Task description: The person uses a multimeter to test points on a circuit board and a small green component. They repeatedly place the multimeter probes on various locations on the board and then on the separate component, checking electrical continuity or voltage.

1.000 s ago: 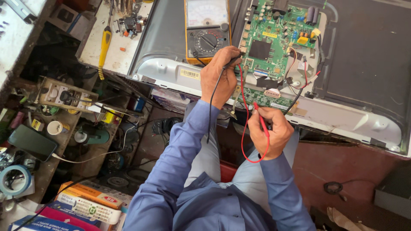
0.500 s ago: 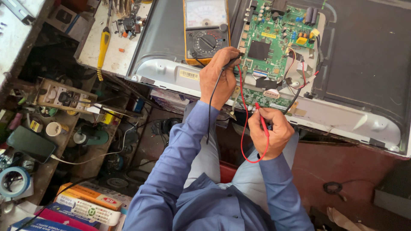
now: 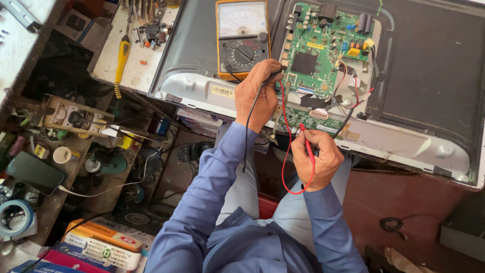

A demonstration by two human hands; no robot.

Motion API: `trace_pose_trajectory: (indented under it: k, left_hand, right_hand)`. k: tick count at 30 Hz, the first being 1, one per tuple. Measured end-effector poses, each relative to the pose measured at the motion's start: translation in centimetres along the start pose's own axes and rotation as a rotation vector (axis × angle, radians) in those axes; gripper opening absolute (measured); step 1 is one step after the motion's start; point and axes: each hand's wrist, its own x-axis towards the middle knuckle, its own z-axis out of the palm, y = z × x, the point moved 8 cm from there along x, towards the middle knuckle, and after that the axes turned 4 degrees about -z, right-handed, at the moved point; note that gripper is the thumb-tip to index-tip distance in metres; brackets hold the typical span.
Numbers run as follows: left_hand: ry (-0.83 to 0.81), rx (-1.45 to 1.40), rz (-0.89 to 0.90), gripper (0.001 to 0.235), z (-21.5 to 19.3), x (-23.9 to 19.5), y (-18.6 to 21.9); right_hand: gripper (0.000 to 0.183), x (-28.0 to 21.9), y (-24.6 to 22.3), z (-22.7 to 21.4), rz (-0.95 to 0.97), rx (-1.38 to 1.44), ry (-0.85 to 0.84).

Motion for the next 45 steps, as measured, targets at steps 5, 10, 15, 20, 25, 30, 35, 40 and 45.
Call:
trace_pose_trajectory:
  k: [5,10,15,20,25,30,35,40,45]
  left_hand:
    - [-0.001,0.003,-0.004,0.021,0.0,0.1,0.1]
    - [-0.001,-0.006,-0.008,0.025,-0.1,0.0,0.1]
    - [-0.004,-0.018,0.003,0.026,-0.1,0.0,0.1]
    - [-0.002,-0.016,0.003,0.025,-0.1,0.1,0.2]
    - [-0.002,-0.009,-0.001,0.023,-0.1,0.0,0.2]
    - [-0.001,-0.019,-0.002,0.023,-0.1,0.0,0.2]
    - [-0.007,-0.016,0.001,0.026,-0.1,0.0,0.1]
    - [0.003,-0.02,0.01,0.026,-0.1,0.0,0.0]
    - [-0.007,-0.006,0.003,0.025,0.0,0.1,0.0]
  right_hand:
    - [0.011,-0.2,1.1,-0.5,0.166,0.165,0.013]
    - [0.012,-0.2,1.3,-1.2,0.202,0.222,-0.024]
    - [0.011,0.3,0.9,-1.1,0.135,0.172,-0.053]
    - [0.011,0.8,0.8,-0.7,0.108,0.139,-0.074]
    - [0.012,0.8,0.8,-0.5,0.102,0.135,-0.079]
    - [0.011,0.8,1.3,-0.5,0.134,0.148,-0.077]
    - [0.011,1.0,1.6,-0.4,0.17,0.161,-0.097]
    - [0.007,1.9,2.6,-0.1,0.313,0.243,-0.188]
    - [0.006,2.7,3.4,0.4,0.441,0.393,-0.255]
